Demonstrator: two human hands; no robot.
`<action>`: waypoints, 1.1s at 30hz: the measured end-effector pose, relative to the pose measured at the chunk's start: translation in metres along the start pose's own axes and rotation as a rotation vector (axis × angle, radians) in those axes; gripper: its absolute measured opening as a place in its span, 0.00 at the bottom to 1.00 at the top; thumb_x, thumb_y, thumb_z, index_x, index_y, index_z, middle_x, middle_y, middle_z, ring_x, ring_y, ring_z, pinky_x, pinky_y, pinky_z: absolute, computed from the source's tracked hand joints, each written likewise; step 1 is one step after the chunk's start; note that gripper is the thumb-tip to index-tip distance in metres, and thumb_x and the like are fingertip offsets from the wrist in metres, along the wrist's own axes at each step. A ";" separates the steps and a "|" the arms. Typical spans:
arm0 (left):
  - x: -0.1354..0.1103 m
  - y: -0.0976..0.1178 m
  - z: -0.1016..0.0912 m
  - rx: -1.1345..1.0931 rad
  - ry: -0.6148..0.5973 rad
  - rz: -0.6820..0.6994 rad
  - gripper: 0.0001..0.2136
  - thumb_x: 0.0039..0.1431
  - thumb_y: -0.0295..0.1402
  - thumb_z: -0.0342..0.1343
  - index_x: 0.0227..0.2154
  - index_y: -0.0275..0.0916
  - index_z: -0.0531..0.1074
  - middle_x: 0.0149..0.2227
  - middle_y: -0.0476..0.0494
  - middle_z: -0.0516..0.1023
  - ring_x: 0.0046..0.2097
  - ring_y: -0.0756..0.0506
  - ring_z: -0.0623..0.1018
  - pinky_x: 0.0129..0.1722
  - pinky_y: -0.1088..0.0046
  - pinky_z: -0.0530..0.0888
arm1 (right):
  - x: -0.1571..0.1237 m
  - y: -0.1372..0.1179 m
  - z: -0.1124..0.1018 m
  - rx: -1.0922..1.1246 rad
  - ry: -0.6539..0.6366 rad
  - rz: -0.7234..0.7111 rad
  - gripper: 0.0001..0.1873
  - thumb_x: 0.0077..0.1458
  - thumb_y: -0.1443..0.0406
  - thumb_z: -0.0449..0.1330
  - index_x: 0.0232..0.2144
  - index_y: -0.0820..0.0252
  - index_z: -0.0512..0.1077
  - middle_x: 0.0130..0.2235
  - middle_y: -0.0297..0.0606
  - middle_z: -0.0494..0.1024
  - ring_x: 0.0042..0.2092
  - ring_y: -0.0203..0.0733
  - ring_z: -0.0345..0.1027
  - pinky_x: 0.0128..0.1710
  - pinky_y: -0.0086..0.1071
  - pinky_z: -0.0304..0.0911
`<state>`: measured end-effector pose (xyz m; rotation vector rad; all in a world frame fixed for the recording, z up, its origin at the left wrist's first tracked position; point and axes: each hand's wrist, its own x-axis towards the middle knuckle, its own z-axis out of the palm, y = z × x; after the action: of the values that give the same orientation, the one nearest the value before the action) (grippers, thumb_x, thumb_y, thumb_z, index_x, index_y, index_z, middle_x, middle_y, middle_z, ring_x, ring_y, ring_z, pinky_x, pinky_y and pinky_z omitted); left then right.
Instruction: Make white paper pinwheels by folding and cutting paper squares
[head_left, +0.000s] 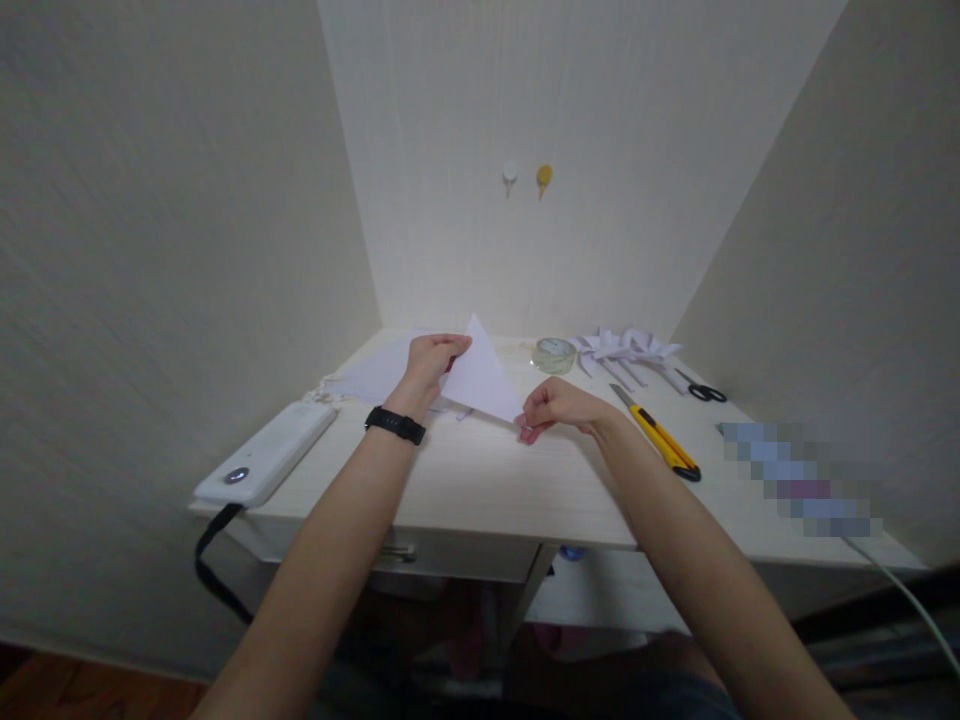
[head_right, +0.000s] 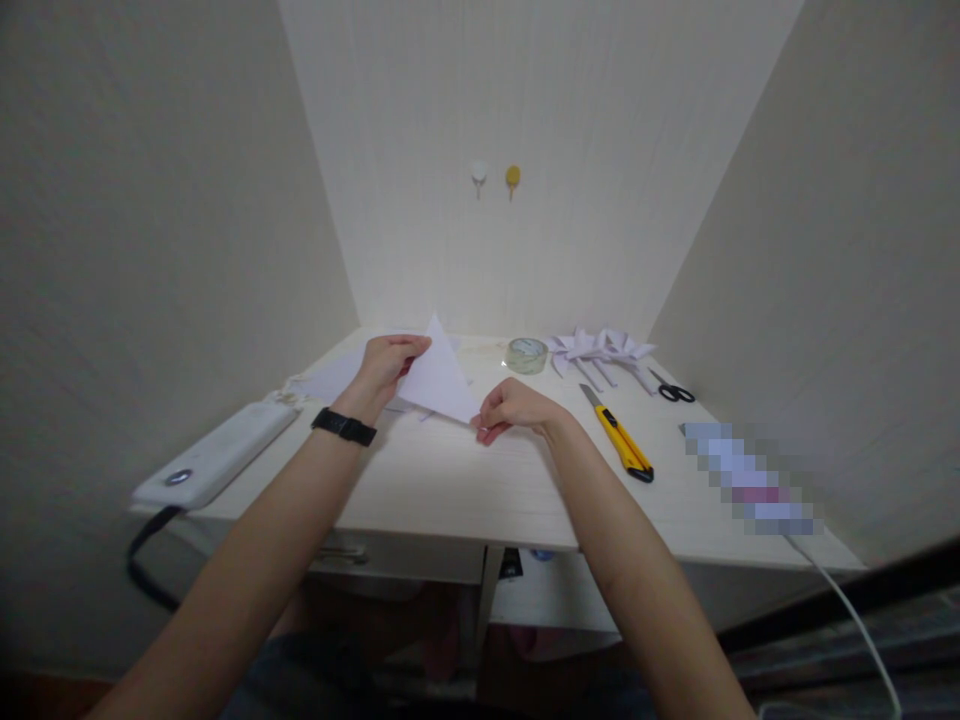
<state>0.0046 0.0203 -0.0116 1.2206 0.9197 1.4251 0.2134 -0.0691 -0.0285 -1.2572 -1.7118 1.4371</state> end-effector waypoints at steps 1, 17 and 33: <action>0.001 0.000 -0.001 0.004 0.003 -0.001 0.09 0.35 0.29 0.69 0.23 0.33 0.78 0.27 0.41 0.79 0.28 0.49 0.73 0.30 0.72 0.68 | 0.001 0.001 0.000 -0.002 0.000 0.009 0.17 0.36 0.59 0.74 0.20 0.67 0.76 0.24 0.44 0.81 0.27 0.40 0.76 0.31 0.31 0.74; 0.005 0.000 -0.004 0.032 0.081 0.046 0.07 0.37 0.28 0.68 0.23 0.32 0.78 0.24 0.43 0.77 0.26 0.50 0.72 0.27 0.73 0.66 | 0.005 0.007 -0.004 0.005 0.014 0.039 0.19 0.35 0.57 0.75 0.22 0.67 0.76 0.25 0.43 0.81 0.27 0.38 0.77 0.29 0.27 0.74; -0.005 -0.005 0.009 -0.205 0.080 -0.017 0.06 0.45 0.28 0.66 0.28 0.33 0.78 0.29 0.43 0.79 0.28 0.51 0.74 0.30 0.74 0.71 | 0.013 0.007 -0.013 0.234 0.504 -0.210 0.17 0.41 0.56 0.69 0.35 0.56 0.78 0.37 0.38 0.80 0.36 0.39 0.72 0.33 0.30 0.67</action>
<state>0.0143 0.0154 -0.0154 1.0074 0.8139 1.5234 0.2220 -0.0519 -0.0339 -1.1495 -1.2545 1.0482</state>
